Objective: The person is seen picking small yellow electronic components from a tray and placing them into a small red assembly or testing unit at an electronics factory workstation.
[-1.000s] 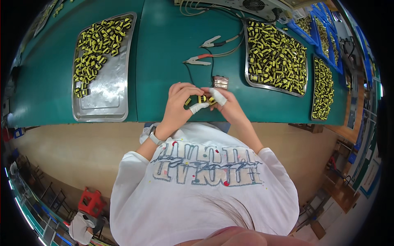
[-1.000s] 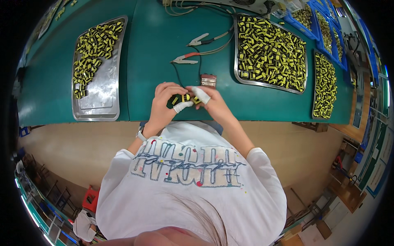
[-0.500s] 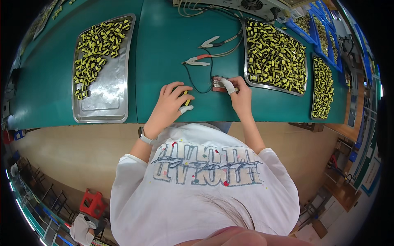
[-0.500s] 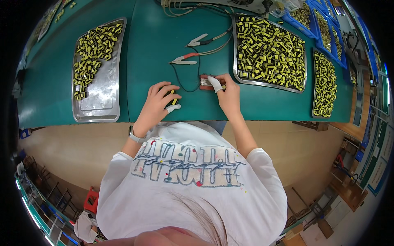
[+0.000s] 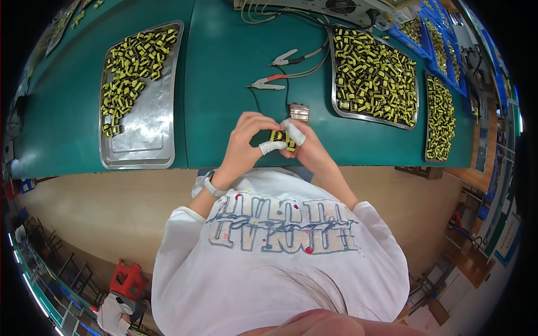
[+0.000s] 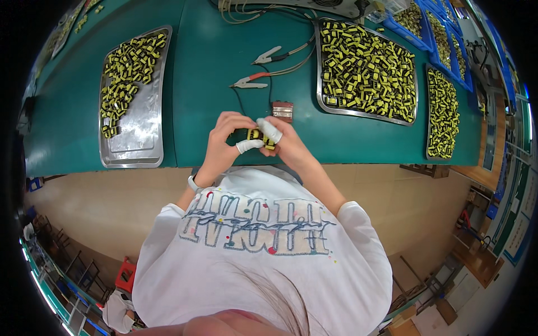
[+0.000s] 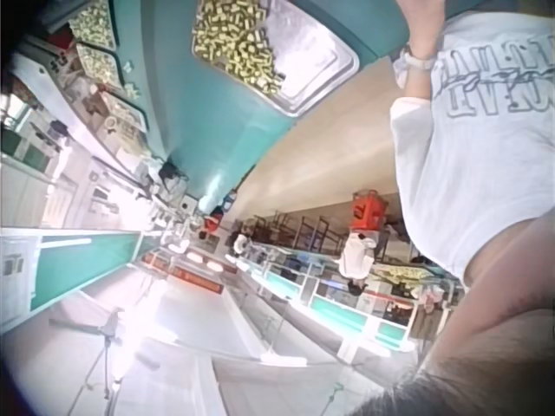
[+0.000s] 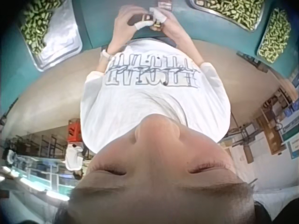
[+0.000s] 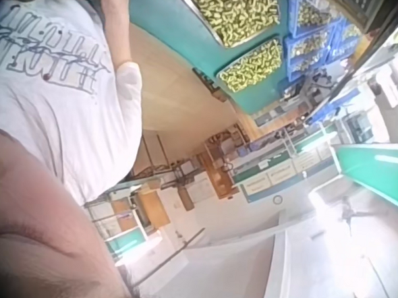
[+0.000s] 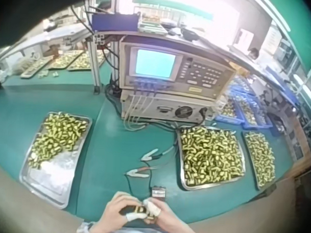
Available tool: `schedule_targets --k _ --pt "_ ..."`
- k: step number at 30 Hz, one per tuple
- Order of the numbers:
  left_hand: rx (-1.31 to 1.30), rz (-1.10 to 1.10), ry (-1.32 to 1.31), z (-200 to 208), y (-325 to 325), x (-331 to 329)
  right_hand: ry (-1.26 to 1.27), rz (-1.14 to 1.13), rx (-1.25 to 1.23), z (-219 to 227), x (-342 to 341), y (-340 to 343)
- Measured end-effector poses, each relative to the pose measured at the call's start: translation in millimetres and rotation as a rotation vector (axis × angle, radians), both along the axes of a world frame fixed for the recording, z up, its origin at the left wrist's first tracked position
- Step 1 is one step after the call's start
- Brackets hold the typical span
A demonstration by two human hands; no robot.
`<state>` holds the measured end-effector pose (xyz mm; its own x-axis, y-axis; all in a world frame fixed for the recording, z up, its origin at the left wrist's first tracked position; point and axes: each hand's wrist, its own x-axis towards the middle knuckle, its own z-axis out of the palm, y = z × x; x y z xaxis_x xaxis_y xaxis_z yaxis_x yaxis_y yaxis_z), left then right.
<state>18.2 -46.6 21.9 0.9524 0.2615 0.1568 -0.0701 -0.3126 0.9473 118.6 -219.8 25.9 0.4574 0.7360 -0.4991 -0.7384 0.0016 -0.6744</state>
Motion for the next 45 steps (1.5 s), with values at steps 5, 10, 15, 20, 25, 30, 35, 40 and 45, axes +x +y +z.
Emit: schedule_targets --k 5,10,15,20,25,30,35,40,45 --pt "-0.096 0.022 0.104 9 -3 -1 -0.120 0.042 -0.023 -8 11 -7" --pt "0.420 0.029 0.044 5 18 -8 -1.223 -0.141 -0.350 -11 36 -26" --pt "0.508 0.017 0.150 -1 23 -15 -1.248 -0.087 -0.405 -11 44 -37" --pt "0.502 0.021 0.128 -12 27 -14 -1.212 -0.052 -0.455 -6 38 -36" --pt "0.394 0.072 0.034 0 21 -8 -0.947 -0.132 -0.277 -15 36 -37" --pt "0.106 0.055 -0.019 22 6 -1 0.016 -0.134 0.179 -15 11 -13" --pt "-0.056 0.022 -0.010 21 -5 -5 0.054 0.044 0.206 -14 -1 -1" --pt "0.092 -0.006 -0.006 30 -6 -10 -0.039 0.073 0.117 -10 8 -7" --pt "0.425 -0.036 0.048 22 16 -23 -1.049 -0.089 -0.216 -5 27 -17"
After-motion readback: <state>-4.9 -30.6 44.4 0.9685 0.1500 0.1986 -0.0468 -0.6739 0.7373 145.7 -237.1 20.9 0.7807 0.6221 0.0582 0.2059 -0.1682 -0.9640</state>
